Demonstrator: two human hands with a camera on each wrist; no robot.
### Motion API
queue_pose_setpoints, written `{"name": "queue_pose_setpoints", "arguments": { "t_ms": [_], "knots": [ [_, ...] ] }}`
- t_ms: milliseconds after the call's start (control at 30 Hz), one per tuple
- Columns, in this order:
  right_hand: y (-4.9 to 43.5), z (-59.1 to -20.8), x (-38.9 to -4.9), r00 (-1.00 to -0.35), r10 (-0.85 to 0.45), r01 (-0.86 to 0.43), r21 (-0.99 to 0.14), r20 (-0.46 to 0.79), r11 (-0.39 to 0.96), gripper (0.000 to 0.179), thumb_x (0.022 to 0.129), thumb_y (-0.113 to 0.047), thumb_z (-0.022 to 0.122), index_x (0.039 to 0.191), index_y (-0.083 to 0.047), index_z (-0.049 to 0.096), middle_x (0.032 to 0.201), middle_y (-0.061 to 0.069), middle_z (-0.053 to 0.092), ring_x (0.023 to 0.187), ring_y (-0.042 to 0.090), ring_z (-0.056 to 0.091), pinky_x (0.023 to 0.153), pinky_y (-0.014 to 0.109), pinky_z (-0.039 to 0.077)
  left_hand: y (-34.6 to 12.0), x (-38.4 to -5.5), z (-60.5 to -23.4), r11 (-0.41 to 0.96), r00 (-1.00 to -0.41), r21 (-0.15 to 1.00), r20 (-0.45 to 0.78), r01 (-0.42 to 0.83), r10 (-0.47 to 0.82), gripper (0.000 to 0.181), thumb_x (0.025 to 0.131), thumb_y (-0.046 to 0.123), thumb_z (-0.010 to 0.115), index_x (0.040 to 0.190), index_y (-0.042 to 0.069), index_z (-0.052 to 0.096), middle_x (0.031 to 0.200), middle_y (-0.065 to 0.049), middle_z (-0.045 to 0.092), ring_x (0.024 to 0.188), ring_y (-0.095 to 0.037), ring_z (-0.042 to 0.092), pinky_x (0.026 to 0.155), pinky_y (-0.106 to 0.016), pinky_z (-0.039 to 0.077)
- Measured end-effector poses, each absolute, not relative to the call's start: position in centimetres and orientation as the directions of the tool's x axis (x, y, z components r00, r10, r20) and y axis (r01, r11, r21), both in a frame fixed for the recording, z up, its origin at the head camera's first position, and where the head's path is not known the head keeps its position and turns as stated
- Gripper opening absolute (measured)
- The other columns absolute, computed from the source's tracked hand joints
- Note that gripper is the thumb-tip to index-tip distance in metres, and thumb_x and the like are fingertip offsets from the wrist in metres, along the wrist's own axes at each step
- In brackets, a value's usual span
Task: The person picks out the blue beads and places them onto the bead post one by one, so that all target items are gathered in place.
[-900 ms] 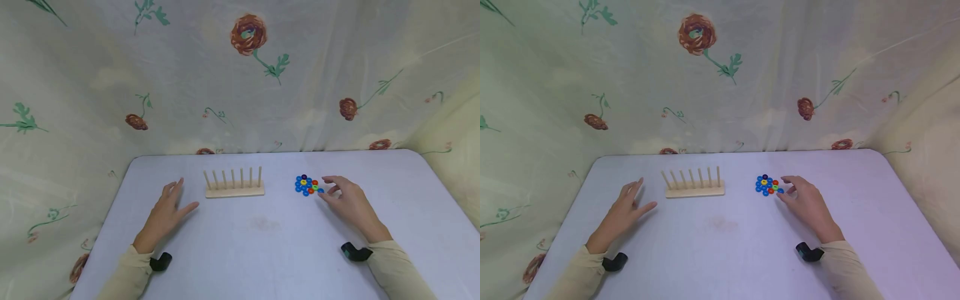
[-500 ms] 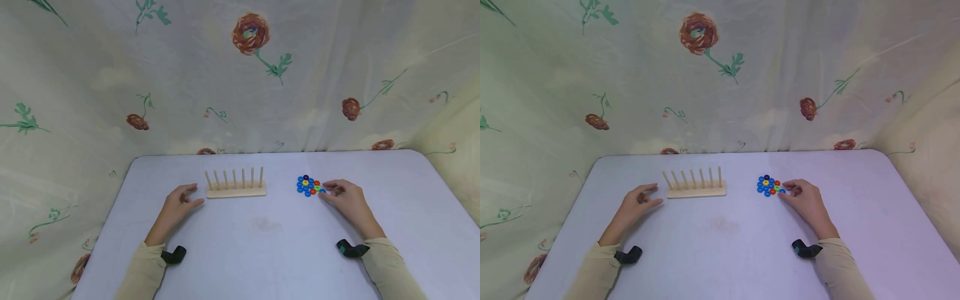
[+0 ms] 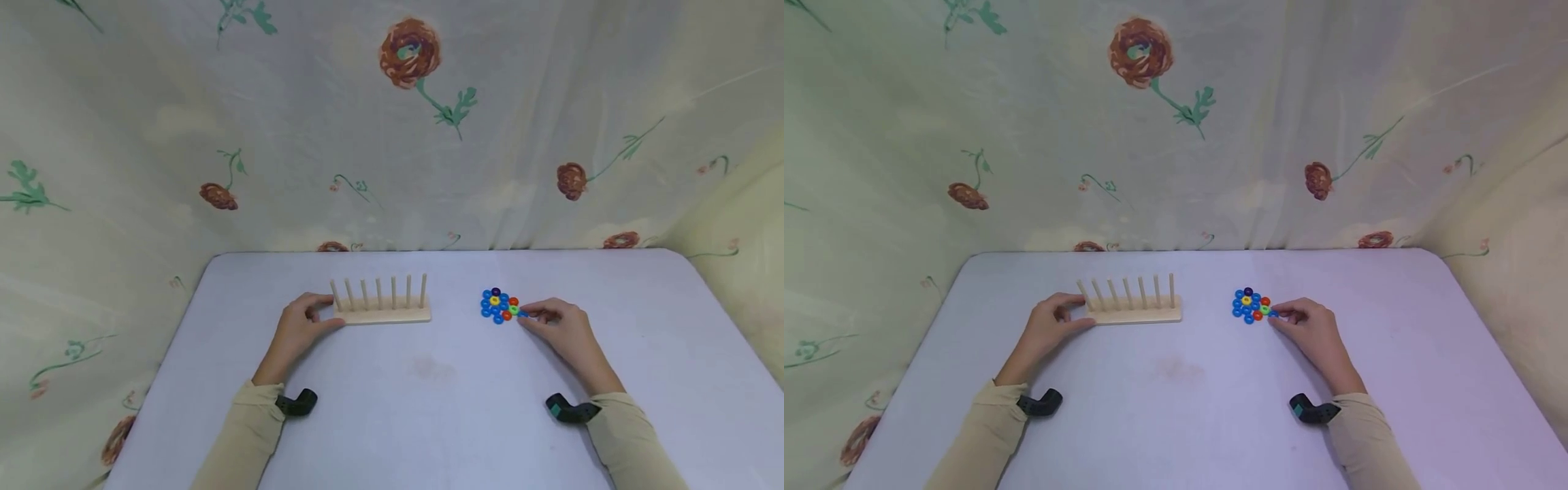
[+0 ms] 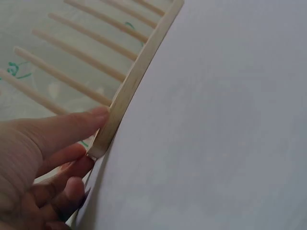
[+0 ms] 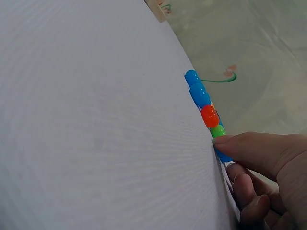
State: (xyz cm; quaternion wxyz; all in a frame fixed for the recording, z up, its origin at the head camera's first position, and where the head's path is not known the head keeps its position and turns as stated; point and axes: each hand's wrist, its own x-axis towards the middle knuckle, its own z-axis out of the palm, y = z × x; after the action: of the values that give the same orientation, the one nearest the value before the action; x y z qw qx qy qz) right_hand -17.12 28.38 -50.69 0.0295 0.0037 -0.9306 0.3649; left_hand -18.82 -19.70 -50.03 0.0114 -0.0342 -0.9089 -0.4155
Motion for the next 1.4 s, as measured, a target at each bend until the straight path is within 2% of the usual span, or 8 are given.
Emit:
{"name": "queue_pose_setpoints", "arguments": {
  "t_ms": [133,333,433,1033,1400],
  "knots": [
    [28.4,-50.4,-17.4,-0.998,0.014,-0.032,-0.702,0.06,0.711,0.034,0.094,-0.036,0.077,0.117,-0.011,0.077,0.1,0.01,0.07,0.086,0.018,0.054,0.069,0.02,0.044,-19.4,-18.6,-50.2,0.691,-0.997,0.72,0.08,0.067,0.014,0.055,0.08,0.032,0.09,0.128,0.012,0.073,0.089,-0.007,0.061,0.068,-0.013,0.048,0.059,-0.025,0.036],
    [28.8,-50.1,-17.9,-0.999,0.038,0.014,-0.759,0.014,0.651,0.04,0.095,-0.039,0.075,0.121,-0.009,0.075,0.103,0.014,0.072,0.072,0.011,0.055,0.053,0.026,0.049,-19.3,-18.5,-49.7,0.695,-0.996,0.716,0.092,0.063,-0.004,0.055,0.08,0.032,0.09,0.128,0.013,0.073,0.09,-0.007,0.061,0.069,-0.014,0.048,0.06,-0.025,0.036],
    [28.7,-50.2,-18.0,-0.999,0.044,0.02,-0.768,0.01,0.64,0.041,0.095,-0.039,0.075,0.123,-0.009,0.074,0.102,0.014,0.073,0.066,0.011,0.055,0.051,0.026,0.048,-19.4,-18.6,-49.5,0.693,-0.996,0.718,0.092,0.066,-0.001,0.055,0.08,0.032,0.09,0.128,0.012,0.073,0.091,-0.007,0.062,0.069,-0.014,0.048,0.059,-0.025,0.036],
    [28.3,-50.3,-18.1,-0.998,0.03,-0.021,-0.769,0.053,0.639,0.036,0.096,-0.033,0.075,0.123,-0.009,0.076,0.106,0.018,0.074,0.065,0.009,0.054,0.05,0.025,0.047,-19.7,-18.6,-49.5,0.675,-0.994,0.733,0.109,0.077,-0.005,0.053,0.081,0.03,0.089,0.127,0.011,0.073,0.098,-0.008,0.066,0.07,-0.014,0.048,0.06,-0.024,0.036],
    [29.2,-51.1,-17.2,-0.998,0.055,0.036,-0.756,0.0,0.654,0.041,0.097,-0.039,0.073,0.127,-0.011,0.074,0.108,0.015,0.073,0.07,0.011,0.056,0.053,0.026,0.051,-19.1,-18.4,-50.3,0.663,-0.996,0.745,0.09,0.071,0.005,0.052,0.08,0.029,0.09,0.126,0.012,0.074,0.091,-0.008,0.062,0.068,-0.013,0.047,0.059,-0.024,0.036]
  ]
}}
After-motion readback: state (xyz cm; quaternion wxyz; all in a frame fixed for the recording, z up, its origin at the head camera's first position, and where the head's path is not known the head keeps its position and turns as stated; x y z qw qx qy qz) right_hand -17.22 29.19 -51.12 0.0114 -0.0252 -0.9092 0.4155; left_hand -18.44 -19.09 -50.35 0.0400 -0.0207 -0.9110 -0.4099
